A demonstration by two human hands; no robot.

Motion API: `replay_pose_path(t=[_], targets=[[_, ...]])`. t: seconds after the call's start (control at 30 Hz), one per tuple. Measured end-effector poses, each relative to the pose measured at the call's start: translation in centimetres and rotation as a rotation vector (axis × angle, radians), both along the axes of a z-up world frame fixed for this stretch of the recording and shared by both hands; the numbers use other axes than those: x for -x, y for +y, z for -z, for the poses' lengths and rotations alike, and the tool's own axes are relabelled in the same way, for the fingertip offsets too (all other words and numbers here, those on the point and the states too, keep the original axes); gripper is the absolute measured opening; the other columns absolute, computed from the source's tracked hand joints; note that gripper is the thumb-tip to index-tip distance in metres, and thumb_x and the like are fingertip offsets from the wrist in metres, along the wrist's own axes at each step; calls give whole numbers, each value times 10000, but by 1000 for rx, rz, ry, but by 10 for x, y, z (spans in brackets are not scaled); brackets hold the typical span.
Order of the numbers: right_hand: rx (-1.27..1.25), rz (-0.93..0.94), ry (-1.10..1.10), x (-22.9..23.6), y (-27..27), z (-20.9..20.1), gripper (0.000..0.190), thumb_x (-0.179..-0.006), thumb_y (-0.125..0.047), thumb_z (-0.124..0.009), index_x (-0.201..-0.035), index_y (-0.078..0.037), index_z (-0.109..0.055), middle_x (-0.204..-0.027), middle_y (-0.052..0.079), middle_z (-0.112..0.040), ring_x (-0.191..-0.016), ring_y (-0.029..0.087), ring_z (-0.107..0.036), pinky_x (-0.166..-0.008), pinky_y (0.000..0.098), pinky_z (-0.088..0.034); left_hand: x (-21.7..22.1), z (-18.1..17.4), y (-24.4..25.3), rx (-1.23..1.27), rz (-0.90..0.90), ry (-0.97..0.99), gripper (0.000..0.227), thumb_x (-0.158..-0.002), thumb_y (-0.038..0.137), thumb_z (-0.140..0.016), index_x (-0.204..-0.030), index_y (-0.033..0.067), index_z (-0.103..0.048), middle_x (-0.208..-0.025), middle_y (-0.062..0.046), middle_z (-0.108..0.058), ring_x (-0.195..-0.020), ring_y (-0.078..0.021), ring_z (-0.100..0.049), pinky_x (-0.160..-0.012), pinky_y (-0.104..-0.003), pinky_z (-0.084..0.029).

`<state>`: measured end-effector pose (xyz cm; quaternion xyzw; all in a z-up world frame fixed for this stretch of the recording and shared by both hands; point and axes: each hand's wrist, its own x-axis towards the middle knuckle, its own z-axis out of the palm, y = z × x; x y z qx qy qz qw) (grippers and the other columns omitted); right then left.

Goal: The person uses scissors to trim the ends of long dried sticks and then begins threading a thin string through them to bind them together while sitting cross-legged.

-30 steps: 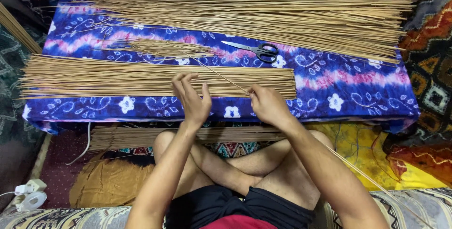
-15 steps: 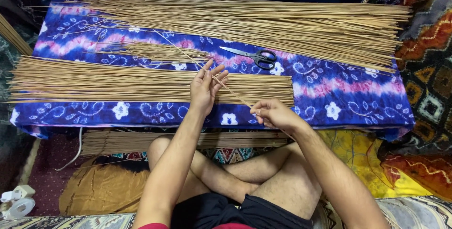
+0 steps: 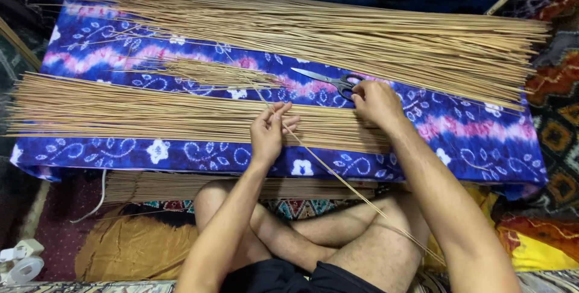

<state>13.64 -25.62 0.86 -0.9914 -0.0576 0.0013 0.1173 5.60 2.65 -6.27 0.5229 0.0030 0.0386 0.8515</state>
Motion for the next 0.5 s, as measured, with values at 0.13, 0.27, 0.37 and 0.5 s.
replay_pose_path(t=[0.13,0.27,0.37,0.5], targets=[[116,-25,-61,-48,-12,46,270,-845,-331,-767,-1075,-194,-804,-960,83,-739,-999,314,-736,-853,454,-592,8,-1,3,-32,-8,13,354,-1092,62,-410,-1432,1,-487,-1377,-232,-641,-1041,-396,-730,-839,-434,-664],[183,-12,-45,-57,-1,45,306,-788,-289,-785,-1063,-159,-811,-970,118,-724,-1007,351,-731,-854,475,-606,14,-6,7,-77,-27,-29,414,-1089,42,-403,-1501,27,-441,-1386,-217,-640,-1032,-369,-731,-833,-414,-662],[215,-23,10,-39,19,6,322,-782,-228,-764,-1068,-90,-811,-979,178,-746,-1028,400,-731,-873,514,-598,14,-3,9,-92,-17,-74,432,-1079,6,-380,-1510,26,-415,-1382,-233,-639,-1021,-370,-732,-819,-405,-663],[161,0,138,-11,39,-34,380,-713,-217,-747,-1031,-17,-802,-991,267,-747,-1049,471,-719,-882,604,-561,12,1,10,-97,-11,-87,367,-1080,7,-367,-1426,15,-488,-1328,-231,-674,-985,-366,-748,-800,-400,-670]])
